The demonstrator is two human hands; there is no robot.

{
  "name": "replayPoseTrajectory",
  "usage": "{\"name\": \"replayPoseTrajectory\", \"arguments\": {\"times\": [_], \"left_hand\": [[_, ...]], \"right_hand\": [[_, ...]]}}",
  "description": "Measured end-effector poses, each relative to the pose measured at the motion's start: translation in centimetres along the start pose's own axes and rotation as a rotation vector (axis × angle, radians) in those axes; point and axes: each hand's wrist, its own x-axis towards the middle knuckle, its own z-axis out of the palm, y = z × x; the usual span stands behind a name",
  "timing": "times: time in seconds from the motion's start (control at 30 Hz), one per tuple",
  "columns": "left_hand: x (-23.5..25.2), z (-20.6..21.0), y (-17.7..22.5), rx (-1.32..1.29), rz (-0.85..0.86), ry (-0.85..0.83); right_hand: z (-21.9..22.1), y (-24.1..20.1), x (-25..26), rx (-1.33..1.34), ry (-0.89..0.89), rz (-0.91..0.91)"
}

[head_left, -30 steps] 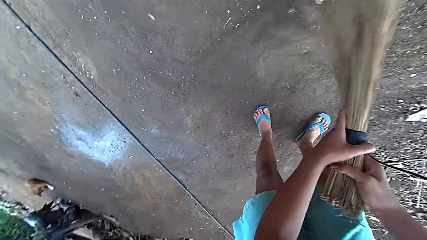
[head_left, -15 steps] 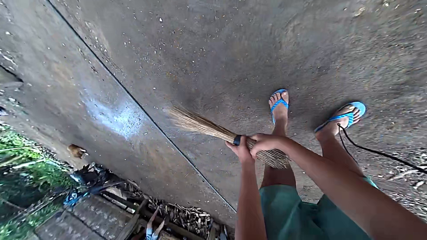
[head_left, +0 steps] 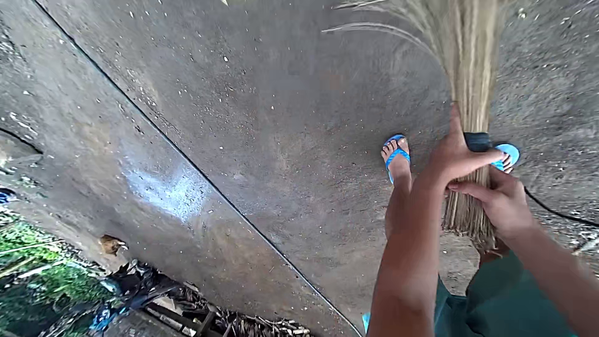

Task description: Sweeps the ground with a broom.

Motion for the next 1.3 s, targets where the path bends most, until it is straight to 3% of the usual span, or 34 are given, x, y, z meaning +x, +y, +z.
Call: {"name": "replayPoseTrajectory", "arguments": {"times": [0.1, 0.17, 0.3, 0.5, 0.63, 0.7, 0.8, 0.97, 1.07, 1.13, 1.23, 1.3], "left_hand": [[-1.9, -1.6, 1.5, -0.078, 0.168, -0.108], [-4.2, -2.7, 1.1, -0.094, 0.254, -0.069], [-6.6, -3.8, -2.9, -0.231, 0.347, 0.300], [-8.4, -5.6, -6.9, -0.534, 0.059, 0.846], [-5.0, -3.8, -5.5, -0.590, -0.174, 0.984], [-1.9, -1.9, -3.0, -0.517, -0.222, 0.932], [4.1, 2.3, 1.6, -0.335, -0.152, 0.720], [12.2, 13.4, 12.0, 0.285, 0.024, 0.099], [14.0, 20.0, 18.1, 0.494, -0.008, -0.215], [14.2, 22.4, 20.0, 0.529, 0.034, -0.324], [12.3, 22.1, 19.4, 0.340, 0.168, -0.342], [9.4, 20.9, 17.3, 0.200, 0.242, -0.212]], "right_hand": [[2.1, -1.0, -1.6, -0.084, 0.039, -0.118], [3.1, -1.3, -2.8, -0.105, -0.039, -0.151], [4.0, -1.6, -2.3, -0.173, -0.326, -0.084], [7.3, -3.0, 4.3, -0.365, -0.924, 0.047], [7.1, -6.8, 9.2, -0.765, -1.058, 0.098], [3.7, -8.0, 12.0, -0.776, -1.032, 0.121], [-5.2, -7.5, 15.0, -0.464, -0.867, 0.118], [-20.2, -4.1, 11.2, 0.313, -0.216, 0.083], [-23.2, -6.1, 7.9, 0.462, 0.199, 0.060], [-23.5, -7.9, 6.8, 0.471, 0.356, 0.048], [-23.3, -8.0, 5.4, 0.369, 0.291, -0.049], [-23.2, -7.0, 4.0, 0.230, 0.142, -0.068]]}}
